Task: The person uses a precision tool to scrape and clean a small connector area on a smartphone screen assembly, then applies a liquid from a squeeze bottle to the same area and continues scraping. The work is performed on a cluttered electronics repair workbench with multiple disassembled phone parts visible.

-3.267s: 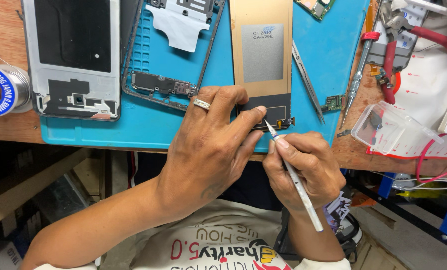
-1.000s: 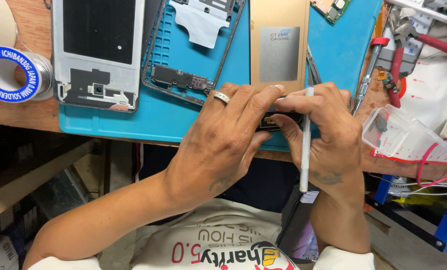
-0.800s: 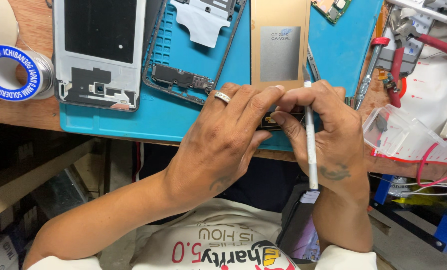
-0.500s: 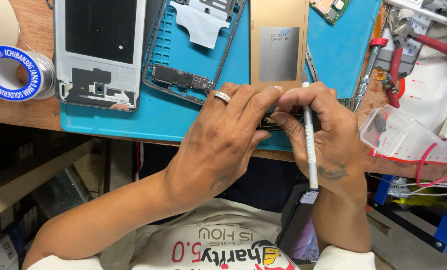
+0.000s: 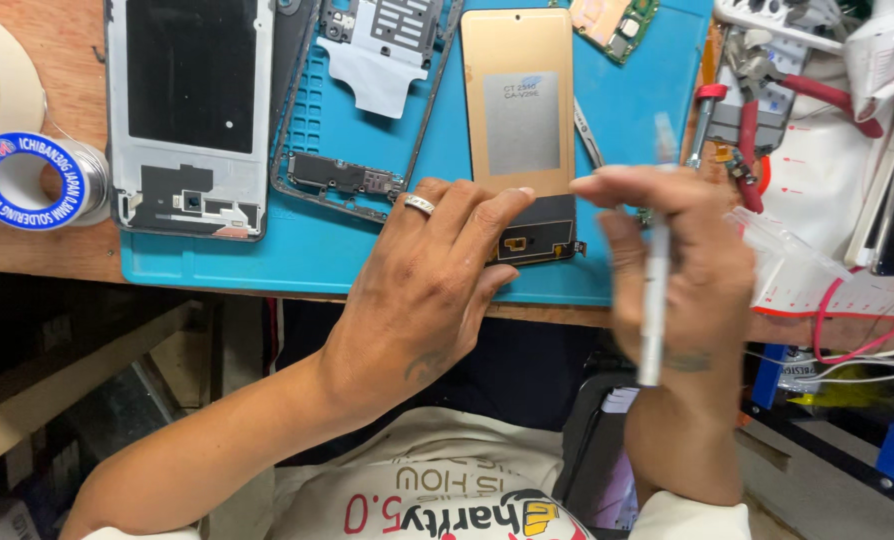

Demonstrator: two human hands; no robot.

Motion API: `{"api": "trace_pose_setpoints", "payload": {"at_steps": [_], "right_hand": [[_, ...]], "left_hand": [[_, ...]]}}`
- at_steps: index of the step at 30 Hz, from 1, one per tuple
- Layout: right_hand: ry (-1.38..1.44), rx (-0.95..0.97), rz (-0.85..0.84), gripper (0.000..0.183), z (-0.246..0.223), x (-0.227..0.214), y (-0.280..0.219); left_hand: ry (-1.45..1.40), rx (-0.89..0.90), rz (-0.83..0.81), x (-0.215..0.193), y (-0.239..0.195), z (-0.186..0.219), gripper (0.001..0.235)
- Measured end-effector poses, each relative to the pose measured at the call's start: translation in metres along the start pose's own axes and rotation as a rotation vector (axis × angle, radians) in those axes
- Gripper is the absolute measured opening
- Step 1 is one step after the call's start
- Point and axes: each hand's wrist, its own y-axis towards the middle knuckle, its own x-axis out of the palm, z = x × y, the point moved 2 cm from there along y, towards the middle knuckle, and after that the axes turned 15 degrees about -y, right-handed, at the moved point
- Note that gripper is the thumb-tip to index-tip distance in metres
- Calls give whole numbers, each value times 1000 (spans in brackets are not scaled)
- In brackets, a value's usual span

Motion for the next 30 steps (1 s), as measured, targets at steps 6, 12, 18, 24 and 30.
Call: {"api": "trace_pose_setpoints", "payload": {"at_steps": [6, 12, 18, 24, 30], "right_hand": [[-444, -24, 80, 25, 8, -39, 12], [-574, -122, 4, 29, 28, -39, 15], [-678, -143, 28, 36, 45, -20, 23], [-790, -174, 73, 27, 57, -3, 21], [-805, -265, 136, 24, 53, -9, 17]], "left_hand": [[68, -6, -4, 4, 2, 3, 43], [107, -7, 21, 9, 1, 11, 39], [123, -40, 28, 11, -1, 14, 36], [148, -45, 48, 14, -2, 16, 35], [122, 2, 108, 15, -8, 13, 34]]}}
